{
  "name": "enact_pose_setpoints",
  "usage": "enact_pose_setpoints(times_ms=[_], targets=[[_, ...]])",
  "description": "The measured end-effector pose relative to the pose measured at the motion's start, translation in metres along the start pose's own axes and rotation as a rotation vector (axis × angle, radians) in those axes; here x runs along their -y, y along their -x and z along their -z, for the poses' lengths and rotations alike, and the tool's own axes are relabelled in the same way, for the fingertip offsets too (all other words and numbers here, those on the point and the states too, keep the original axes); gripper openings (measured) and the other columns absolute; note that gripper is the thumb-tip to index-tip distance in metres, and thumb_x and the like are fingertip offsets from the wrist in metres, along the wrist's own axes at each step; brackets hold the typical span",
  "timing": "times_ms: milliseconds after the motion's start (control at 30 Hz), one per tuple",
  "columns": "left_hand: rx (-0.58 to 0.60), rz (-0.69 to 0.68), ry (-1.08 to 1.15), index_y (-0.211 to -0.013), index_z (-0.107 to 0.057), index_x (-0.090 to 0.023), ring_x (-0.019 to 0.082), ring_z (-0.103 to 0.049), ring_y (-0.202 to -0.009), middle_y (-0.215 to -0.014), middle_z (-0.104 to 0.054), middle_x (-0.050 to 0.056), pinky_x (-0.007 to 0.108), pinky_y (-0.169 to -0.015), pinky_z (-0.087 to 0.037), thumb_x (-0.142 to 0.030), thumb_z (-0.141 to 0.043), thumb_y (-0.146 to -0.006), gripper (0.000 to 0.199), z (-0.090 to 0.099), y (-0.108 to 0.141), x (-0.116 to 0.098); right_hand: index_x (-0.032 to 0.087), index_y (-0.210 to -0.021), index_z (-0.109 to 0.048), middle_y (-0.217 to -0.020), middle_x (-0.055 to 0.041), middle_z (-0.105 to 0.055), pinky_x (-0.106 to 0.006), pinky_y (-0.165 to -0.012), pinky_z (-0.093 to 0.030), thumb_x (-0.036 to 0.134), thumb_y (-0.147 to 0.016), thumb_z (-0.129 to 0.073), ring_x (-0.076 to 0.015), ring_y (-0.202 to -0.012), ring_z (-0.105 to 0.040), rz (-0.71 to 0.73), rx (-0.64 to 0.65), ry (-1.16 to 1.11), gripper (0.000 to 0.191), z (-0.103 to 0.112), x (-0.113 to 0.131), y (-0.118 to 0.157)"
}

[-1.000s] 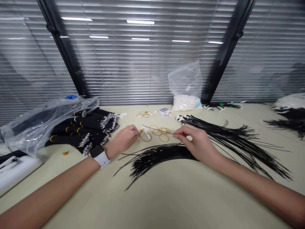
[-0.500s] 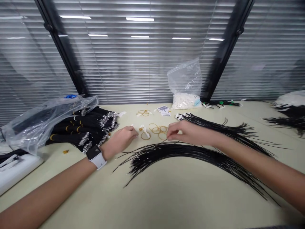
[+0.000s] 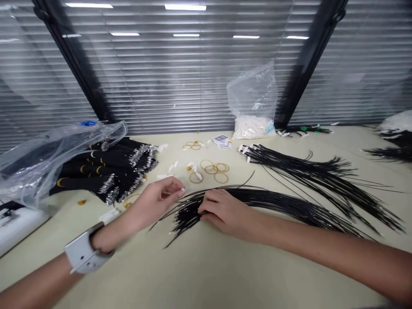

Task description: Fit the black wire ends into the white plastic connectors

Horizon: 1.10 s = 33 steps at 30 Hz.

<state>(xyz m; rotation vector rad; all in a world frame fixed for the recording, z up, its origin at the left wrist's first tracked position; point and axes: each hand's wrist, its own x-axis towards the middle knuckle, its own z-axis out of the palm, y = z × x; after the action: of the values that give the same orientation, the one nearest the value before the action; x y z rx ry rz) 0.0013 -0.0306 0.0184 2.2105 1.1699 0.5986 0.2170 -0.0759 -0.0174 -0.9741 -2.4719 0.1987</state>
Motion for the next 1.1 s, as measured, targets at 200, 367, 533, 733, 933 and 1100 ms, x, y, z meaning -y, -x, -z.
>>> enact_pose_setpoints(times_ms=[200,367,533,733,933,1100], targets=[[0.052,0.11,0.172,-0.092,-0.056,-0.017,0.012,-0.058,-0.069,-0.074,-0.063,0.001,0.021,-0.061,-0.045,-0.043,-0.051,-0.086,0.027,-0.009,0.016,-0.003,0.011,-0.084,-0.057,-0.087,-0.0069,-0.052,-0.03,-0.074,-0.036,0.008,-0.088,-0.043,-0.0149,-0.079,-0.044,-0.038,-0.054,-0.006,0.015,-0.01,-0.002,0.0],[0.056,0.133,0.312,-0.091,-0.061,-0.019,0.008,-0.056,-0.065,-0.072,-0.063,-0.001,0.014,-0.056,-0.044,-0.036,-0.056,-0.084,0.019,-0.017,0.018,0.004,0.013,-0.081,-0.047,-0.083,-0.0048,-0.051,-0.028,-0.068,-0.032,-0.002,-0.083,-0.037,-0.0137,-0.074,-0.039,-0.042,-0.137,0.012,0.018,-0.012,-0.005,0.005],[0.044,0.142,0.335,-0.097,-0.063,-0.023,0.009,-0.062,-0.075,-0.085,-0.069,0.0,0.012,-0.061,-0.048,-0.035,-0.058,-0.085,0.018,-0.022,0.021,0.005,0.013,-0.089,-0.054,-0.083,-0.0037,-0.055,-0.028,-0.072,-0.033,0.005,-0.089,-0.041,-0.0135,-0.076,-0.044,-0.003,-0.259,0.015,0.015,-0.011,-0.005,0.007],[0.025,0.131,0.268,-0.096,-0.063,-0.021,0.012,-0.063,-0.081,-0.097,-0.069,0.003,0.014,-0.062,-0.049,-0.038,-0.056,-0.086,0.021,-0.021,0.02,0.001,0.011,-0.085,-0.059,-0.08,-0.0039,-0.055,-0.028,-0.072,-0.035,0.014,-0.09,-0.045,-0.0126,-0.074,-0.048,-0.068,-0.294,-0.032,0.015,-0.006,-0.002,0.004],[0.009,0.105,0.261,-0.093,-0.064,-0.022,0.011,-0.063,-0.077,-0.092,-0.07,0.002,0.015,-0.062,-0.048,-0.034,-0.057,-0.086,0.016,-0.022,0.021,0.001,0.013,-0.082,-0.055,-0.079,-0.0013,-0.055,-0.027,-0.072,-0.035,0.018,-0.091,-0.047,-0.011,-0.074,-0.047,-0.111,-0.261,-0.048,0.013,-0.005,-0.005,0.004],[-0.073,0.083,0.262,-0.091,-0.066,-0.023,0.009,-0.061,-0.07,-0.085,-0.07,0.0,0.014,-0.059,-0.047,-0.028,-0.061,-0.082,0.011,-0.016,0.02,0.003,0.011,-0.082,-0.057,-0.078,-0.0022,-0.056,-0.028,-0.071,-0.037,0.015,-0.091,-0.046,-0.0117,-0.074,-0.049,-0.073,-0.248,-0.035,0.014,-0.008,-0.004,0.005]])
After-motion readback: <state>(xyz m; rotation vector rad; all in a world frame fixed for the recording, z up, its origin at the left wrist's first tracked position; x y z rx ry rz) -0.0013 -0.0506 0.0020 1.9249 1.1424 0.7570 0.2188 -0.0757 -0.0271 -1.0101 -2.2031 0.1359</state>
